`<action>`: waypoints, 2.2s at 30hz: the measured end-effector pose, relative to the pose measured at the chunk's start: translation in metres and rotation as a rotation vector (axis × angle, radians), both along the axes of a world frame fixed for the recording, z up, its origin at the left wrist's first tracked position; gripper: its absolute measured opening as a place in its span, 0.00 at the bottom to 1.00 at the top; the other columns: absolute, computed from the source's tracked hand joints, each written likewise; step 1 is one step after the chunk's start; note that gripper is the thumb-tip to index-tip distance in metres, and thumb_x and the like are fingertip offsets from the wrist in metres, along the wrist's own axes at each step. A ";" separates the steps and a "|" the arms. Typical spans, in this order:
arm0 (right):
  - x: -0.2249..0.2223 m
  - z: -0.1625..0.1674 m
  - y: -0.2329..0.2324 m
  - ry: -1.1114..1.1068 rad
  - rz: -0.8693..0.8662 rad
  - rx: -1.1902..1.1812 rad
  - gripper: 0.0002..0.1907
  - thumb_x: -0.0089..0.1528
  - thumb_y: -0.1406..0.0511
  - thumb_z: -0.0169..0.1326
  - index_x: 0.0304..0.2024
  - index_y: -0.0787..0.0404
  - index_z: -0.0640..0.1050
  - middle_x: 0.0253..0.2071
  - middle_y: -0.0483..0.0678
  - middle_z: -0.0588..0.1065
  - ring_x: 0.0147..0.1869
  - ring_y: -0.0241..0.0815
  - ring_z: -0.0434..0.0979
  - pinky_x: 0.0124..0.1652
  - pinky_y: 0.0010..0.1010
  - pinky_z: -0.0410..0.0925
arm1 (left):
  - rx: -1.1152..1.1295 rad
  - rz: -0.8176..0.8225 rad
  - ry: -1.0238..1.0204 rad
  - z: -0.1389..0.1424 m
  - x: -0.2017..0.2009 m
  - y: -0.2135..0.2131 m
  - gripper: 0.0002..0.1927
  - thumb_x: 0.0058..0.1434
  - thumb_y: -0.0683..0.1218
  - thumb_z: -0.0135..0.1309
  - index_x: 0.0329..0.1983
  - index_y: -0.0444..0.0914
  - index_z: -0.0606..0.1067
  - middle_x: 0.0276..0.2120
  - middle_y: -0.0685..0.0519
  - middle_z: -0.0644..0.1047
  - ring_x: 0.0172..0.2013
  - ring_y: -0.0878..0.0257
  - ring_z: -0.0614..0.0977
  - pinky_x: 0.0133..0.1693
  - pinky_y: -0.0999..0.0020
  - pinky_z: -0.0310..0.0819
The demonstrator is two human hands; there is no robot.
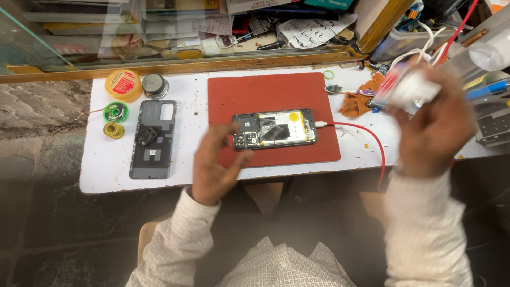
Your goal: The person cleans the interior of an opened smartphone with a blue cloth, uses a screwdriver on the phone body, squeezes adhesive from a tube around the phone's frame, and then handles and presses the phone's back cover. The phone remains connected to a red charging cable on the mat throughout.
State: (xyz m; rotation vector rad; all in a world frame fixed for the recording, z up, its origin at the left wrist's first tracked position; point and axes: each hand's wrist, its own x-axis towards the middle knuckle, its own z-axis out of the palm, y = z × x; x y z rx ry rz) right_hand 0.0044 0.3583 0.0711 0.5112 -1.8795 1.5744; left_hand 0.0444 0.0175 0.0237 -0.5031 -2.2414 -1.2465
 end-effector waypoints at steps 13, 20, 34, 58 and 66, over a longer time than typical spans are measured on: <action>0.094 -0.048 -0.089 -0.003 -0.018 0.529 0.33 0.53 0.75 0.62 0.61 0.56 0.71 0.55 0.47 0.79 0.64 0.49 0.77 0.64 0.38 0.65 | 0.071 -0.341 -0.048 0.022 0.054 0.059 0.14 0.60 0.37 0.65 0.47 0.35 0.76 0.36 0.48 0.79 0.35 0.56 0.84 0.36 0.66 0.78; 0.097 -0.060 -0.063 -0.322 0.069 -0.239 0.30 0.61 0.71 0.57 0.67 0.63 0.70 0.62 0.52 0.72 0.65 0.45 0.73 0.61 0.35 0.69 | 0.159 -0.311 -0.055 0.013 0.056 0.058 0.13 0.62 0.34 0.62 0.48 0.33 0.75 0.39 0.47 0.81 0.39 0.56 0.86 0.39 0.67 0.82; 0.116 -0.117 -0.017 -0.775 0.156 -0.199 0.16 0.60 0.74 0.60 0.52 0.67 0.81 0.32 0.44 0.75 0.31 0.30 0.70 0.32 0.21 0.65 | -0.244 0.034 -0.382 0.006 -0.083 -0.020 0.05 0.59 0.41 0.61 0.36 0.35 0.80 0.34 0.48 0.82 0.32 0.53 0.83 0.37 0.60 0.77; 0.124 -0.126 -0.013 -0.881 0.195 -0.117 0.14 0.58 0.71 0.61 0.48 0.65 0.82 0.34 0.43 0.77 0.32 0.30 0.71 0.31 0.22 0.65 | -0.651 -0.112 -0.735 0.002 -0.151 -0.014 0.07 0.56 0.46 0.64 0.35 0.38 0.82 0.34 0.49 0.84 0.37 0.57 0.85 0.42 0.59 0.80; 0.122 -0.129 -0.024 -0.791 0.163 -0.398 0.18 0.59 0.75 0.58 0.53 0.66 0.78 0.46 0.47 0.78 0.45 0.34 0.77 0.42 0.27 0.71 | -0.266 -0.109 -0.445 0.013 -0.064 0.010 0.11 0.62 0.47 0.62 0.43 0.37 0.79 0.36 0.48 0.82 0.33 0.55 0.84 0.38 0.60 0.78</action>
